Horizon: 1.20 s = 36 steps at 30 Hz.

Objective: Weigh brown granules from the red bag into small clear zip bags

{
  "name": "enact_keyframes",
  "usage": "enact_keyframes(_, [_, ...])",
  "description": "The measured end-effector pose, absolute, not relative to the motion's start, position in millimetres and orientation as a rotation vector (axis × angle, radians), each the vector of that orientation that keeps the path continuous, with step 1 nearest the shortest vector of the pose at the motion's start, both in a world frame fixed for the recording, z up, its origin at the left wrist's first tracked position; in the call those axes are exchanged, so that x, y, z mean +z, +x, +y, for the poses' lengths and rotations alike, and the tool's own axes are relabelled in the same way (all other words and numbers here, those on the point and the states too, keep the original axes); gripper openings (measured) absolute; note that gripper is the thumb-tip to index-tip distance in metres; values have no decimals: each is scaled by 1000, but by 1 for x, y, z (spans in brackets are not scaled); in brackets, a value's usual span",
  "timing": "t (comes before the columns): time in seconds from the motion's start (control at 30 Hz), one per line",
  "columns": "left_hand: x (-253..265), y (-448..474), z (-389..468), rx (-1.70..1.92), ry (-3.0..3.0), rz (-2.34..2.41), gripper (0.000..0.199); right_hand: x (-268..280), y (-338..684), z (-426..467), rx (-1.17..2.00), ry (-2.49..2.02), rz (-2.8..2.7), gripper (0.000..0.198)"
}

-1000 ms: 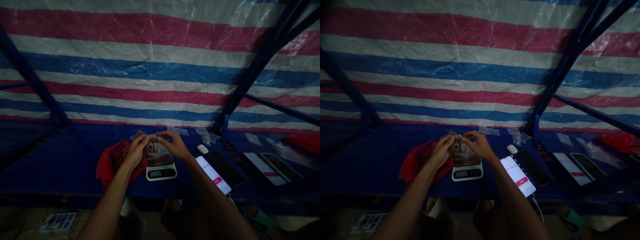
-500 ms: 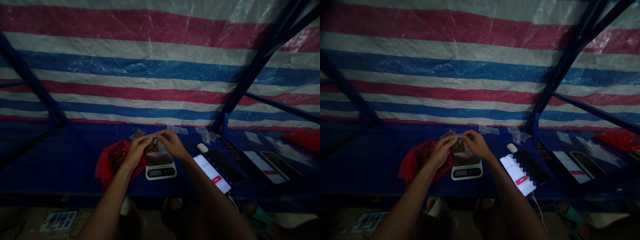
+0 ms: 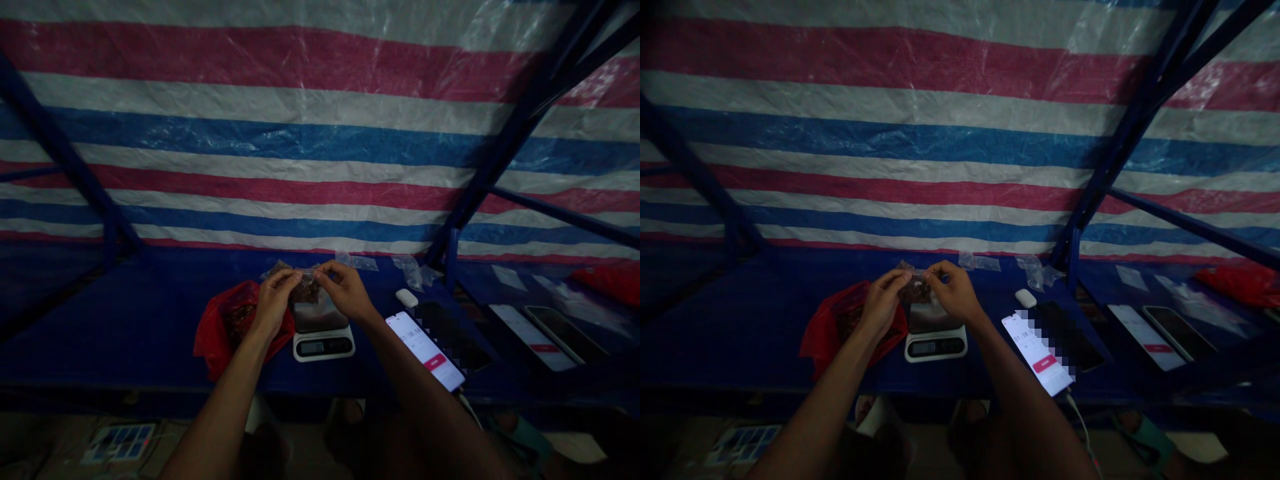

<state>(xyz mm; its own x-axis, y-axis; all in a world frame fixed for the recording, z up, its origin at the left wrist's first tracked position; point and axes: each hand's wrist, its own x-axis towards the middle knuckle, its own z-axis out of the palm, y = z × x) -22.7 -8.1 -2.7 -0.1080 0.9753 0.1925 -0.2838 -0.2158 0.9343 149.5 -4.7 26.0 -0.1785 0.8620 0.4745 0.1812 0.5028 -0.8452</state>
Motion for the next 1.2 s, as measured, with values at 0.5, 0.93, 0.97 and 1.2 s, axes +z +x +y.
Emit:
enact_keyframes(0.5, [6, -26, -16, 1358, 1294, 1033, 22, 28, 153, -6, 900, -890, -1738, 24])
enact_keyframes(0.93, [28, -27, -16, 1416, 1472, 1167, 29, 36, 178, -8, 733, -950, -1808, 21])
enact_keyframes(0.97, [29, -27, -16, 1421, 1464, 1170, 30, 36, 178, -8, 711, -962, -1808, 21])
enact_keyframes(1.2, [46, -67, -32, 1099, 1824, 1523, 29, 47, 188, 4, 590, -1084, -1754, 27])
